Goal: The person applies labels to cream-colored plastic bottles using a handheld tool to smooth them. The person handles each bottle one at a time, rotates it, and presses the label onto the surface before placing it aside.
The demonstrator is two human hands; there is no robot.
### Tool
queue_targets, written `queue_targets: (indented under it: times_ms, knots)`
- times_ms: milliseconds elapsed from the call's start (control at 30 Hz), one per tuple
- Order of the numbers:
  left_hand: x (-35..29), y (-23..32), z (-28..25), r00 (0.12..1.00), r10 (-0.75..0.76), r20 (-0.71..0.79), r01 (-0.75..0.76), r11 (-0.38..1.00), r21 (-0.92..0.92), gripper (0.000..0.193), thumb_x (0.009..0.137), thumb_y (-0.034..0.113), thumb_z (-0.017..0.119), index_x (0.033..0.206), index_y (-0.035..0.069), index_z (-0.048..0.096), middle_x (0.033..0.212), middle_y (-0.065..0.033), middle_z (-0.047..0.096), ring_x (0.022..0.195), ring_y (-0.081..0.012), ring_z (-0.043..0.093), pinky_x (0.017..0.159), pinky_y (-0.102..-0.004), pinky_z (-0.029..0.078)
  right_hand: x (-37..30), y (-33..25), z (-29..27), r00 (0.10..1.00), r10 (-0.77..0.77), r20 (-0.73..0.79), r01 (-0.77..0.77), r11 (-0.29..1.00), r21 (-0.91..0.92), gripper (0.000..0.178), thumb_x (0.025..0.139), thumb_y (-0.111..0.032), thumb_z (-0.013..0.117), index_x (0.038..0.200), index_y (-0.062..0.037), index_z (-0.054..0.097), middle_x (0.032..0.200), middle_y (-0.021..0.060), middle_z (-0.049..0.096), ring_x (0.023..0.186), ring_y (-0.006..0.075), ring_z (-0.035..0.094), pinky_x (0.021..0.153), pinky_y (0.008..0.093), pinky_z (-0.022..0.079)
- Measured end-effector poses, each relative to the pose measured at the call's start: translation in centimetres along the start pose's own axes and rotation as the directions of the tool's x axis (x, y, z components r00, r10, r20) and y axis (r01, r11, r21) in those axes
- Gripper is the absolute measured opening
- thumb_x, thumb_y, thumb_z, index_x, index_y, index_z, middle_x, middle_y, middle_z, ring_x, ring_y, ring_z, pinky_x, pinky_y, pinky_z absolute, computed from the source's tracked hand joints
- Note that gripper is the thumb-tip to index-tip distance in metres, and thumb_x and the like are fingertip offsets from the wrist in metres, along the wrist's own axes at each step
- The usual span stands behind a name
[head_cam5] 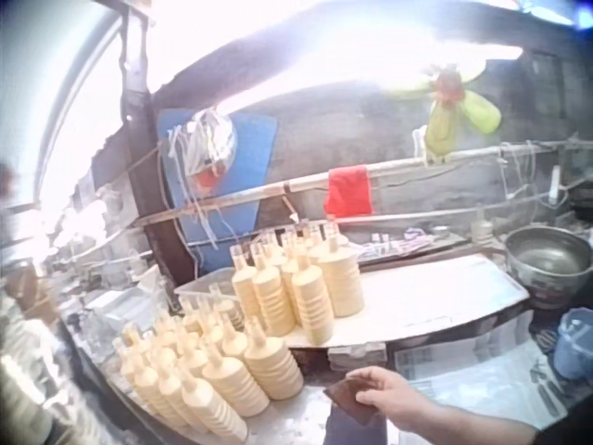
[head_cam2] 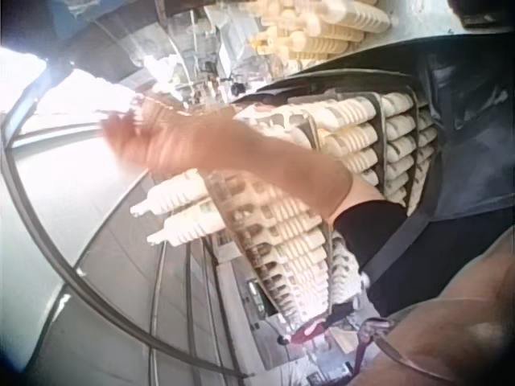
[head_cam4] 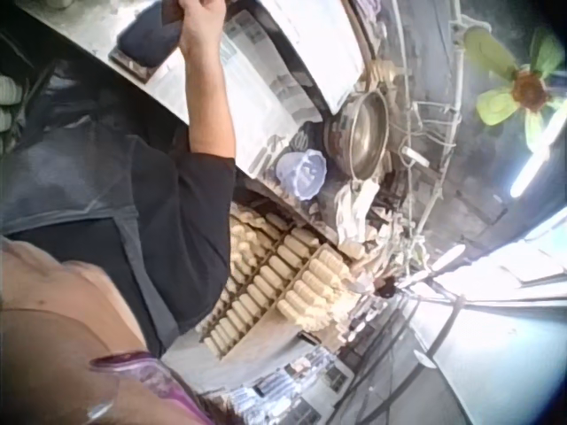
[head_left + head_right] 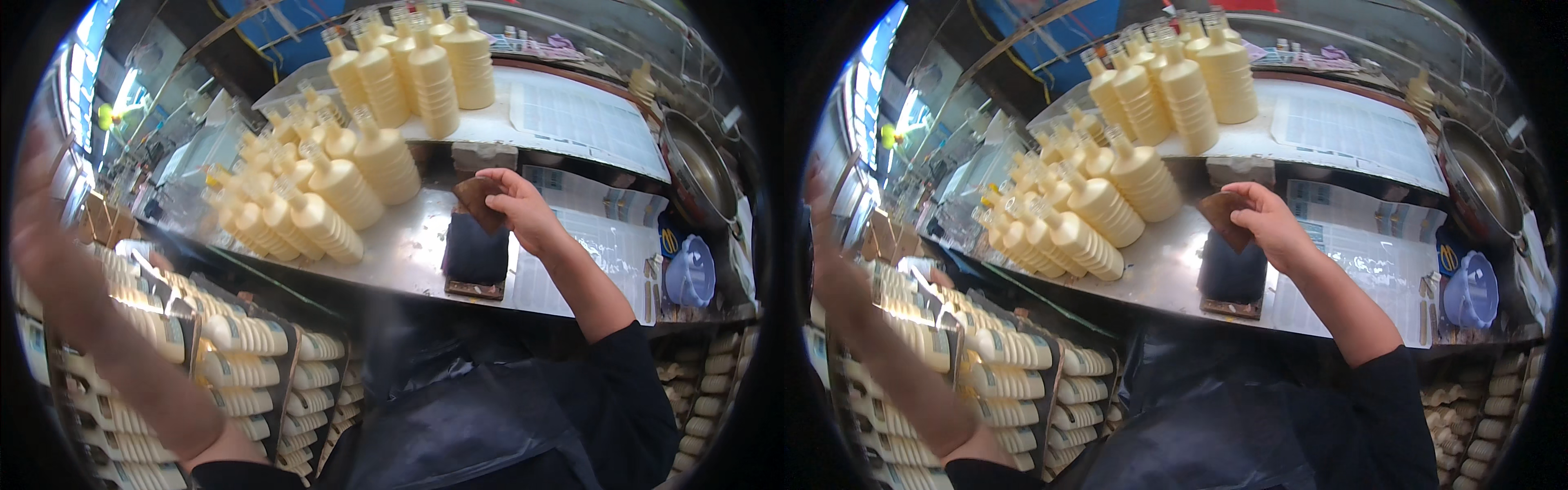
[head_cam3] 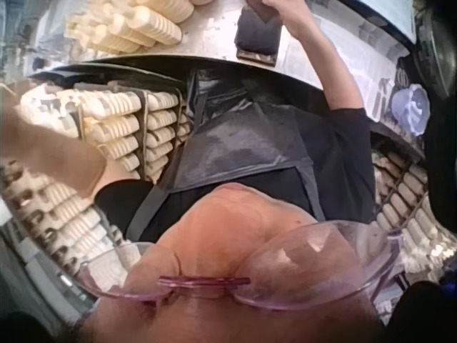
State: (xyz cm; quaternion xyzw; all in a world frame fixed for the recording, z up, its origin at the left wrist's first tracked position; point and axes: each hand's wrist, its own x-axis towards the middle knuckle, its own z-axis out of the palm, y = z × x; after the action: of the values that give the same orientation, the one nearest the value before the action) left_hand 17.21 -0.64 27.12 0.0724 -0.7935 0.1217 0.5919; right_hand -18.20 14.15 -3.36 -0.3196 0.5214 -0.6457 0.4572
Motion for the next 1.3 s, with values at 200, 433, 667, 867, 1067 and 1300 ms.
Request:
queue_targets:
  times_ms: [200, 433, 667, 867, 1067, 1300]
  knots:
    - [-12.4, 2.6, 24.4, 0.721, -0.573, 0.389, 0.671, 0.717, -0.188, 0.079, 0.083, 0.02, 0.084, 0.15, 0.004, 0.043, 0.136, -0.0175, 0.057, 0.125, -0.0279, 0.057, 0.106, -0.0406, 0.046, -5.0, 0.2, -2.8, 0.994, 0.097, 0.045, -0.103, 0.984, 0.148, 0.045, 0.092, 0.004, 0.055, 0.136, -0.0052, 0.058, 0.127, 0.0055, 0.062, 0.112, 0.0142, 0.058, 0.091, 0.0277, 0.05]
    - [-19.3, 2.0, 42.5, 0.499, -0.802, 0.328, 0.866, 0.446, -0.227, 0.097, 0.076, 0.026, 0.087, 0.153, 0.001, 0.033, 0.144, -0.0221, 0.053, 0.132, -0.0364, 0.055, 0.113, -0.0427, 0.041, -7.3, 2.0, -6.9, 0.974, 0.201, -0.1, -0.167, 0.946, 0.278, 0.042, 0.091, 0.005, 0.059, 0.131, -0.0066, 0.06, 0.12, 0.0046, 0.065, 0.111, 0.0146, 0.062, 0.093, 0.0288, 0.051]
    - [-19.5, 1.2, 42.3, 0.466, -0.759, 0.455, 0.855, 0.253, -0.453, 0.073, 0.078, 0.022, 0.085, 0.14, 0.001, 0.051, 0.125, -0.0163, 0.067, 0.112, -0.0273, 0.066, 0.097, -0.0384, 0.052, -5.3, 3.3, -7.8, 0.96, 0.244, -0.135, -0.195, 0.934, 0.298, 0.037, 0.092, 0.002, 0.056, 0.127, -0.0065, 0.063, 0.118, 0.0041, 0.065, 0.109, 0.0142, 0.06, 0.089, 0.0285, 0.05]
    - [-17.0, 3.4, 34.2, 0.335, -0.531, 0.779, 0.793, -0.288, -0.537, 0.069, 0.085, 0.019, 0.079, 0.143, -0.001, 0.046, 0.13, -0.0137, 0.064, 0.115, -0.0266, 0.066, 0.102, -0.0402, 0.054, -3.0, 0.4, -6.8, 0.967, 0.184, -0.176, -0.166, 0.98, 0.111, 0.019, 0.098, -0.013, 0.059, 0.107, -0.0031, 0.072, 0.101, 0.0036, 0.067, 0.094, 0.0111, 0.061, 0.08, 0.0257, 0.047]
    - [-22.6, 7.7, 31.2, 0.166, -0.243, 0.956, 0.718, -0.634, -0.286, 0.071, 0.088, 0.024, 0.073, 0.148, 0.003, 0.041, 0.139, -0.0148, 0.058, 0.125, -0.0294, 0.061, 0.107, -0.0448, 0.052, -1.6, -0.2, -2.6, 0.959, -0.178, -0.219, 0.089, 0.927, -0.365, 0.048, 0.103, -0.021, 0.06, 0.144, 0.0008, 0.05, 0.12, 0.0142, 0.069, 0.075, 0.0085, 0.064, 0.067, 0.0237, 0.052]
    - [-26.7, 9.9, 30.8, 0.039, -0.173, 0.984, 0.835, -0.535, -0.127, 0.082, 0.089, 0.022, 0.078, 0.154, 0.002, 0.033, 0.143, -0.0154, 0.055, 0.132, -0.0269, 0.055, 0.113, -0.0416, 0.044, -3.4, 2.3, 0.0, 0.955, -0.009, -0.296, -0.178, 0.78, -0.6, 0.079, 0.088, -0.032, 0.075, 0.153, -0.002, 0.041, 0.125, 0.0253, 0.07, 0.085, 0.0286, 0.075, 0.079, 0.0355, 0.058]
